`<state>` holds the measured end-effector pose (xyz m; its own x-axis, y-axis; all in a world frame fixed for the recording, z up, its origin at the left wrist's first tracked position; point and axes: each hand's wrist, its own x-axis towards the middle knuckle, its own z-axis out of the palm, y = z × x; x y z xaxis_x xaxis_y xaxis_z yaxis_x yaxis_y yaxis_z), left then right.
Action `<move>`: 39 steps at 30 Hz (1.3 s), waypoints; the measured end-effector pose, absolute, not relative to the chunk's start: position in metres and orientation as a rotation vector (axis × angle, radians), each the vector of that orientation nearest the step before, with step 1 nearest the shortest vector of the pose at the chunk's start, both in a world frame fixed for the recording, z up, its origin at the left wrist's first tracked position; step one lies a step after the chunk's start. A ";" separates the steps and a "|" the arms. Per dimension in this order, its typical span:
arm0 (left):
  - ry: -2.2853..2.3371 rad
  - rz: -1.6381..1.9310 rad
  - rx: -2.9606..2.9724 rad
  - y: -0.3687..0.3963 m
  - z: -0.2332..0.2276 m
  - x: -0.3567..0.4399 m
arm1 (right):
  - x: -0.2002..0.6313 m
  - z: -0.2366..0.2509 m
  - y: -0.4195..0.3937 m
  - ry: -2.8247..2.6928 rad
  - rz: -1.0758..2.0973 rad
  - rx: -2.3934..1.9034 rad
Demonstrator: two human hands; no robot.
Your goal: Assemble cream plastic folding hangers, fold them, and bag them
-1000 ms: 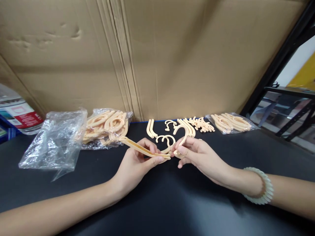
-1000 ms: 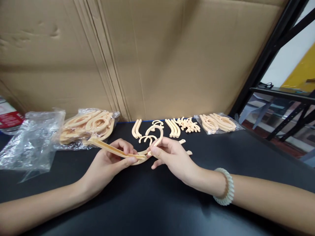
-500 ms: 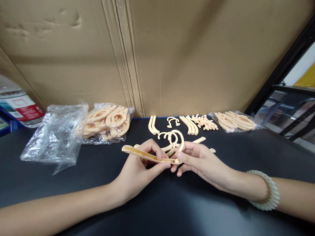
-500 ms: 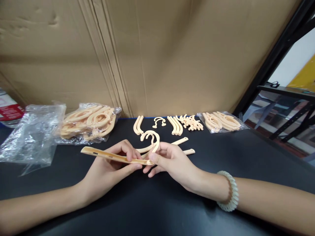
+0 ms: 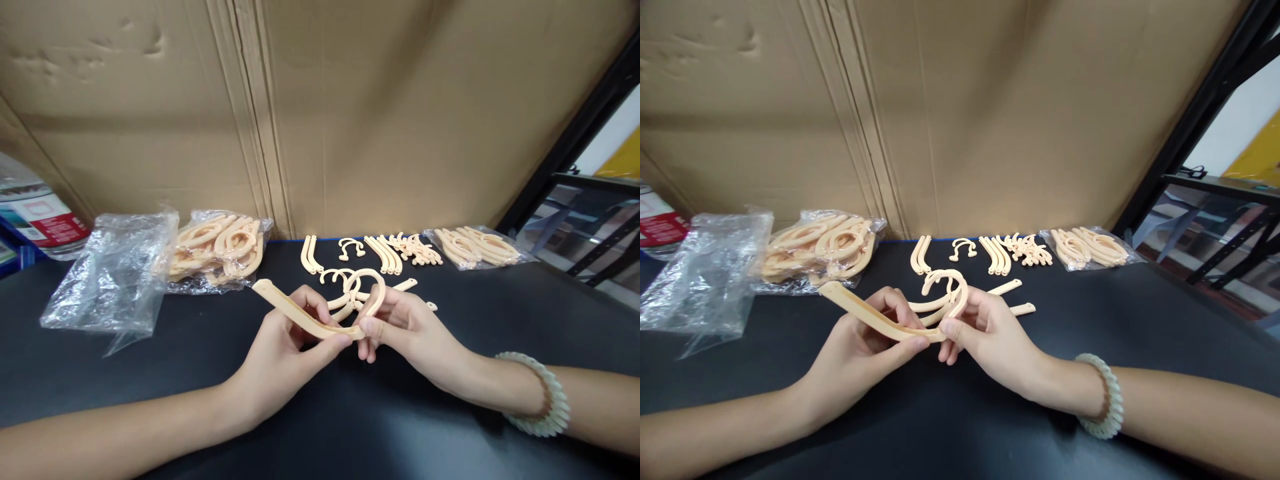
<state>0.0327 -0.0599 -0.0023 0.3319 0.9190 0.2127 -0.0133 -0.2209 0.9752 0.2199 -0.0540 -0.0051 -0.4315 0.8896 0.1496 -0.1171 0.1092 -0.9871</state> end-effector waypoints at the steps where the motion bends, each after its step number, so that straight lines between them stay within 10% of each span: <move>1: 0.867 1.107 1.499 -0.060 -0.003 0.033 | 0.220 -0.005 -0.054 -1.520 1.448 -0.770; 14: 0.877 0.970 1.252 -0.057 0.001 0.036 | 0.229 0.003 -0.041 -1.599 1.362 -0.795; 24: 0.906 1.010 1.196 -0.056 0.003 0.034 | 0.297 0.008 0.050 -2.340 0.012 -1.073; 35: 0.867 1.043 1.156 -0.055 0.002 0.033 | 0.286 0.009 0.040 -1.842 0.573 -1.130; 39: 0.879 1.058 1.131 -0.055 0.003 0.033 | 0.287 0.006 0.041 -2.169 0.235 -1.057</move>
<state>0.0334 -0.0554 0.0032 0.2791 0.9599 -0.0270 -0.2025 0.0863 0.9755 0.2867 0.0406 0.0060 -0.4199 0.7479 0.5142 0.6204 0.6500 -0.4388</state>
